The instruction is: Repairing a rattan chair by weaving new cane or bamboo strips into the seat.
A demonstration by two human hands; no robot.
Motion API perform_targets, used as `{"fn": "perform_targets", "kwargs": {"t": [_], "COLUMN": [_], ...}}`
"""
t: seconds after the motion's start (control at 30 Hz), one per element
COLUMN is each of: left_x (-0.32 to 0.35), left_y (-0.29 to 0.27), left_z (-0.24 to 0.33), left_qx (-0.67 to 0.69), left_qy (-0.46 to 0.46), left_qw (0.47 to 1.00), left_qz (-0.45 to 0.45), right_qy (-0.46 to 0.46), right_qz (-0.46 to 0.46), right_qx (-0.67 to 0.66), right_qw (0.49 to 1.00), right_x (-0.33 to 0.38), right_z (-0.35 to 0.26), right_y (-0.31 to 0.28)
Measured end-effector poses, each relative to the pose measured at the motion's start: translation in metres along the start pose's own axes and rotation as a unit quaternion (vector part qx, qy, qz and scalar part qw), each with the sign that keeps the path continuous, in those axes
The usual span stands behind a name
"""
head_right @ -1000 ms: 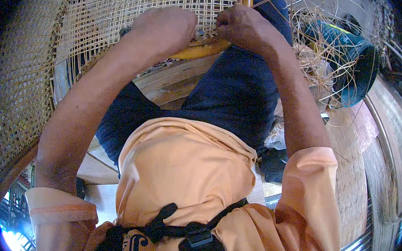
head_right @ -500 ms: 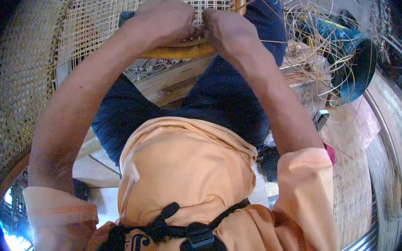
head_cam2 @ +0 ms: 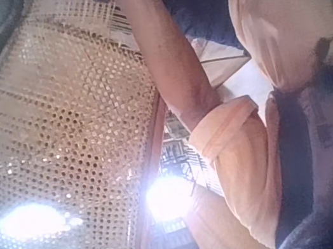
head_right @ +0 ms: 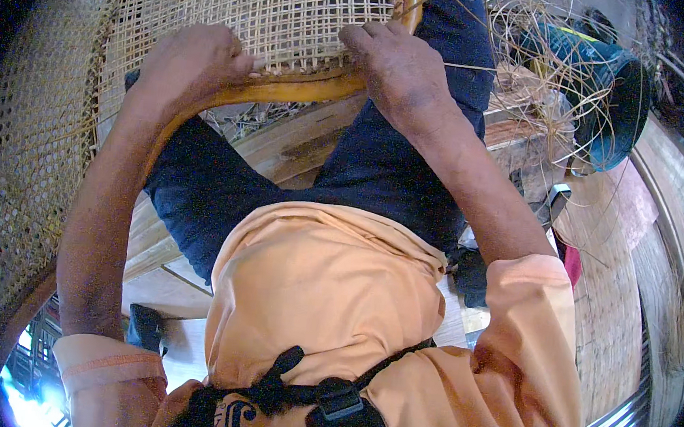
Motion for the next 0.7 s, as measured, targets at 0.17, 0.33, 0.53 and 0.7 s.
{"fn": "perform_targets", "kwargs": {"t": [0.17,0.33,0.53,0.7], "left_x": [0.006,0.008,0.036,0.072], "left_y": [-0.001,-0.002,-0.013,-0.026], "left_z": [-0.006,-0.019,-0.036,0.009], "left_qx": [0.035,0.035,0.016,0.050], "left_qy": [-0.027,-0.034,-0.082,-0.109], "left_qw": [0.999,0.999,0.996,0.993], "left_qz": [-0.003,-0.025,-0.021,-0.014], "right_qy": [0.003,0.012,-0.014,-0.022], "right_qz": [-0.038,-0.173,-0.233,-0.156], "right_qx": [-0.028,-0.046,-0.003,-0.096], "right_qw": [0.999,0.984,0.972,0.983], "right_x": [-0.014,-0.031,-0.057,-0.059], "right_z": [0.008,0.014,0.007,-0.014], "right_y": [0.005,0.017,0.020,0.030]}}
Point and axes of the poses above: each hand's wrist, its own x-axis away from the middle knuckle, its own y-axis out of the palm, z = x × y, the point moved 5 cm from there along -x, towards the middle knuckle, and after that the axes turned 15 degrees about x, right-handed, at the moved point
